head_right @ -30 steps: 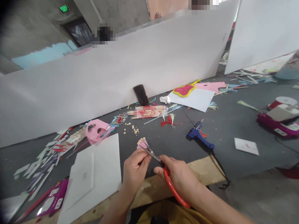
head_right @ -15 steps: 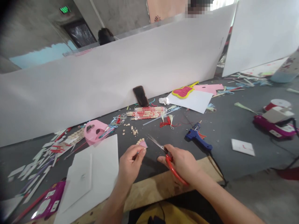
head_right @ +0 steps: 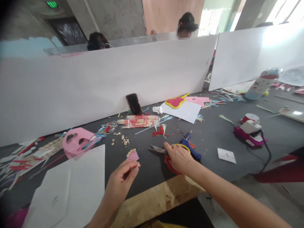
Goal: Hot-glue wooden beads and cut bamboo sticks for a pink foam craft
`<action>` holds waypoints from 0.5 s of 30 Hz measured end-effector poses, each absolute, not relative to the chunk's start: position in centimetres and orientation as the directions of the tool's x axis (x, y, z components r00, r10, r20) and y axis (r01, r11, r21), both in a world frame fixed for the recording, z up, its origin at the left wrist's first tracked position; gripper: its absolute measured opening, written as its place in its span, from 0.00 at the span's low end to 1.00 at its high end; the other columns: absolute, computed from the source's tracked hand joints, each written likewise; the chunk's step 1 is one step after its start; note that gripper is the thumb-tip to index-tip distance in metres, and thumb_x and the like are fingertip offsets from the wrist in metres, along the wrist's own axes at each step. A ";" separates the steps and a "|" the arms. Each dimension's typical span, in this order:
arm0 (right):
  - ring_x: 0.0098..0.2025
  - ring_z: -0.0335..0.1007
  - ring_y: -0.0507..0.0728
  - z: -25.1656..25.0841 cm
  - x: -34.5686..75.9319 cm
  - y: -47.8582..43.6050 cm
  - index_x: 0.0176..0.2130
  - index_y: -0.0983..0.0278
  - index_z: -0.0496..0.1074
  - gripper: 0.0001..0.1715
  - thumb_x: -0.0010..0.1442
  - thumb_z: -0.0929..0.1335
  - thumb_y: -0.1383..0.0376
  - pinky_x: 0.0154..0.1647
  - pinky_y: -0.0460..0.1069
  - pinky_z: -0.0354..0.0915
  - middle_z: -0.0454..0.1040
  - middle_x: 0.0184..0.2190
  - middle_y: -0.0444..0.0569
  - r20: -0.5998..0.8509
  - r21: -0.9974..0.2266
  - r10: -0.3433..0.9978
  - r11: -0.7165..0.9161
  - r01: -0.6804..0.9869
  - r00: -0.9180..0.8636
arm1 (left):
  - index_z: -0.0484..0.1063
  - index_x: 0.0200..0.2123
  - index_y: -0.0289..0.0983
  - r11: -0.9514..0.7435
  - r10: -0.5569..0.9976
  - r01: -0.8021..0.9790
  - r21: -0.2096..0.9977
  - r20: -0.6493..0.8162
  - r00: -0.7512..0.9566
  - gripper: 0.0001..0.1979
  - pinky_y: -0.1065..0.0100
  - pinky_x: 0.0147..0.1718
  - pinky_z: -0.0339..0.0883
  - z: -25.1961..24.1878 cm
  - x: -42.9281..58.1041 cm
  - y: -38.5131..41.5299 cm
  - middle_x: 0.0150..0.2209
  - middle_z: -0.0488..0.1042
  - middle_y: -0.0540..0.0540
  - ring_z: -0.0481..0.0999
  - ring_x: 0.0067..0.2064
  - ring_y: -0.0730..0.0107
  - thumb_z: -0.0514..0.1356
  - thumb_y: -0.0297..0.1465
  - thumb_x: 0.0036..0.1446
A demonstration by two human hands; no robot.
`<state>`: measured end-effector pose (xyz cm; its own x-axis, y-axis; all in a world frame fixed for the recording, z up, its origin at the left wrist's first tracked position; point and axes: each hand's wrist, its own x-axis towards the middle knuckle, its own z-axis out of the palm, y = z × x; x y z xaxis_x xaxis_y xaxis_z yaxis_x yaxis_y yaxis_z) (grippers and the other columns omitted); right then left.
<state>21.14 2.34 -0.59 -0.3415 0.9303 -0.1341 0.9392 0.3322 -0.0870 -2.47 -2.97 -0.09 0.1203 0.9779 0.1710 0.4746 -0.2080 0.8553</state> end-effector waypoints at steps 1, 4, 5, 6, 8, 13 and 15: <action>0.51 0.68 0.66 -0.5 21.2 2.5 0.59 0.68 0.60 0.32 0.56 0.67 0.64 0.48 0.54 0.62 0.73 0.47 0.61 -0.135 -0.079 0.924 0.350 0.934 -0.358 | 0.75 0.34 0.38 -0.208 0.977 0.449 0.869 0.167 0.129 0.11 0.70 0.40 0.66 -0.1 -2.6 -3.0 0.37 0.76 0.44 0.74 0.41 0.66 0.55 0.35 0.60; 0.49 0.69 0.64 0.1 21.6 3.3 0.54 0.63 0.67 0.31 0.50 0.72 0.65 0.48 0.52 0.63 0.74 0.46 0.57 -0.164 -0.072 0.904 0.387 0.919 -0.394 | 0.76 0.35 0.37 -0.143 0.983 0.341 0.929 0.092 0.160 0.12 0.70 0.33 0.67 0.2 -3.0 -3.1 0.39 0.74 0.44 0.73 0.32 0.71 0.56 0.37 0.59; 0.46 0.72 0.62 0.4 21.9 3.9 0.51 0.61 0.69 0.27 0.50 0.72 0.64 0.45 0.51 0.64 0.76 0.43 0.55 -0.176 -0.070 0.904 0.384 0.921 -0.390 | 0.76 0.35 0.37 -0.093 0.985 0.291 0.952 0.046 0.164 0.13 0.71 0.29 0.66 0.3 -3.3 -3.2 0.39 0.74 0.44 0.71 0.28 0.74 0.56 0.38 0.59; 0.42 0.73 0.60 0.8 22.5 4.7 0.48 0.60 0.71 0.22 0.53 0.71 0.63 0.43 0.50 0.65 0.77 0.39 0.52 -0.181 -0.063 0.910 0.368 0.928 -0.373 | 0.76 0.36 0.37 -0.029 0.987 0.237 0.971 -0.010 0.163 0.13 0.73 0.24 0.64 0.4 -3.5 -3.4 0.38 0.73 0.44 0.68 0.25 0.77 0.57 0.40 0.58; 0.39 0.74 0.57 1.6 24.1 6.7 0.45 0.62 0.73 0.13 0.62 0.65 0.61 0.41 0.51 0.66 0.77 0.35 0.50 -0.158 -0.035 0.940 0.302 0.953 -0.303 | 0.75 0.36 0.36 0.129 0.975 0.112 0.985 -0.146 0.165 0.15 0.76 0.19 0.57 0.6 -4.1 -3.6 0.30 0.72 0.47 0.63 0.20 0.80 0.58 0.42 0.56; 0.46 0.69 0.56 1.9 27.3 11.9 0.51 0.64 0.67 0.17 0.65 0.64 0.60 0.45 0.56 0.68 0.69 0.49 0.51 -0.074 0.039 0.985 0.158 0.987 -0.155 | 0.73 0.32 0.34 0.426 0.895 -0.259 0.867 -0.363 0.258 0.18 0.78 0.15 0.41 -0.1 -4.9 -3.0 0.13 0.58 0.56 0.50 0.15 0.84 0.62 0.46 0.52; 0.46 0.69 0.57 1.1 27.5 12.9 0.51 0.64 0.67 0.17 0.63 0.65 0.60 0.45 0.57 0.68 0.69 0.50 0.52 -0.098 0.046 0.981 0.174 0.984 -0.169 | 0.72 0.30 0.34 0.475 0.874 -0.350 0.807 -0.386 0.297 0.18 0.78 0.14 0.39 -0.7 -5.0 -2.5 0.14 0.59 0.56 0.48 0.15 0.86 0.64 0.45 0.50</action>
